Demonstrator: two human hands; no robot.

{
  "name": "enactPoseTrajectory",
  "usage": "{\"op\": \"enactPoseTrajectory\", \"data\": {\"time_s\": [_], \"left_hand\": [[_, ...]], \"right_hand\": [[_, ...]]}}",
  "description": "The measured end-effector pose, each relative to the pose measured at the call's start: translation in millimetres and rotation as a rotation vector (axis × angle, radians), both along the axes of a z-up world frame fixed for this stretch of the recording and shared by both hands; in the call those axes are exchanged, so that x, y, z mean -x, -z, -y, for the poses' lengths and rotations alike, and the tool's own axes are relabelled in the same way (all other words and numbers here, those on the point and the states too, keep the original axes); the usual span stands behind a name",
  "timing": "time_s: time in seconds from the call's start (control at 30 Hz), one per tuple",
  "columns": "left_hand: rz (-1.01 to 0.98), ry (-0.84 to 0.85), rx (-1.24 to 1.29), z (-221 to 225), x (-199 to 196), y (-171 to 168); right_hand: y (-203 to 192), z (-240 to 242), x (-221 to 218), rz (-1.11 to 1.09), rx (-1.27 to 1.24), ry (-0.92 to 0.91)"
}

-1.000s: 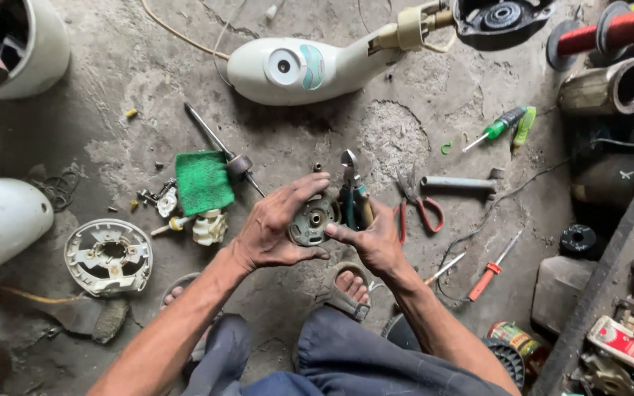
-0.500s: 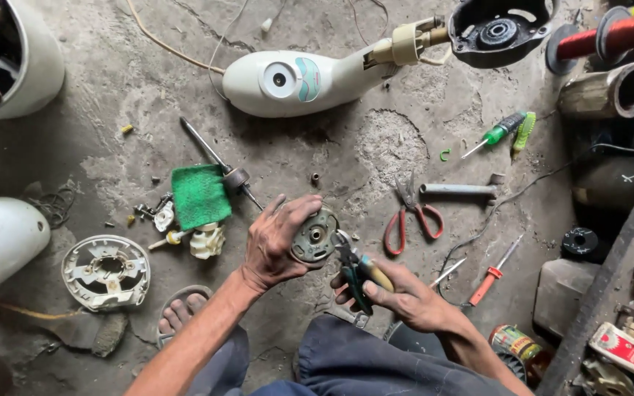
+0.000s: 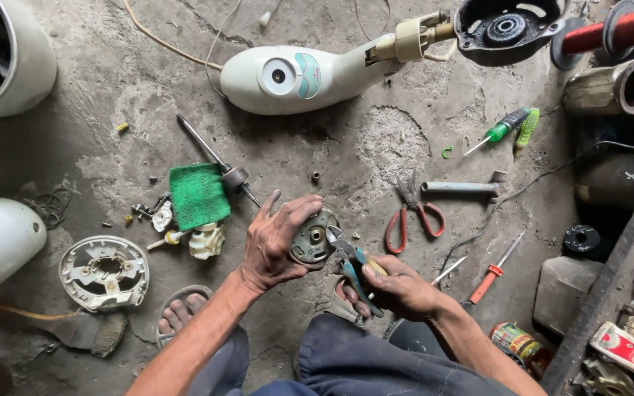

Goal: Disassembling a fan motor and its housing using hand tools like pliers and a screwdriver.

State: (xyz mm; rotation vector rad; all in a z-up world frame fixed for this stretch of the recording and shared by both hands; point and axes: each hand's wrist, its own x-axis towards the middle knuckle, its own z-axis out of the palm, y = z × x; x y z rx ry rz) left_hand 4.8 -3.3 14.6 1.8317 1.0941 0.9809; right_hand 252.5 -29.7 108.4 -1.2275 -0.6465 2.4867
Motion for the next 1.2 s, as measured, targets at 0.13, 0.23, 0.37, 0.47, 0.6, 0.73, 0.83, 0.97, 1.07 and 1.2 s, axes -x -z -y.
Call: {"op": "enactPoseTrajectory", "data": {"time_s": [0.13,0.23,0.37,0.47,0.6,0.73,0.83,0.97,1.07,1.2], "left_hand": [[0.001,0.008,0.002,0,0,0],[0.001,-0.006,-0.015,-3,0,1],[-0.019,-0.014,-0.032,-3,0,-3],[-0.017,-0.017,-0.047,-3,1,-3],[0.008,-0.006,-0.029,-2,2,-3],[0.004,-0.008,-0.045,-2,1,1],[0.011,-0.002,-0.039,-2,0,-2],[0.011,-0.013,-0.035,-1,0,-5],[0.004,-0.021,-0.042,-2,2,-4],[-0.011,-0.027,-0.036,-1,4,-10]], "right_hand": [[3,8,9,0.130,0.108,0.083],[-1,4,15,0.307,0.011,0.022],[-8,6,20,0.498,-0.132,-0.071],[-15,5,25,0.573,-0.162,-0.081],[-34,-7,20,0.477,-0.152,-0.152],[-25,8,10,0.594,-0.537,-0.065],[-13,16,13,0.822,-1.037,-0.008],[-23,8,20,0.867,-1.094,-0.165],[-9,10,16,0.850,-1.164,-0.121],[-25,-1,23,0.895,-1.232,-0.243]]}}
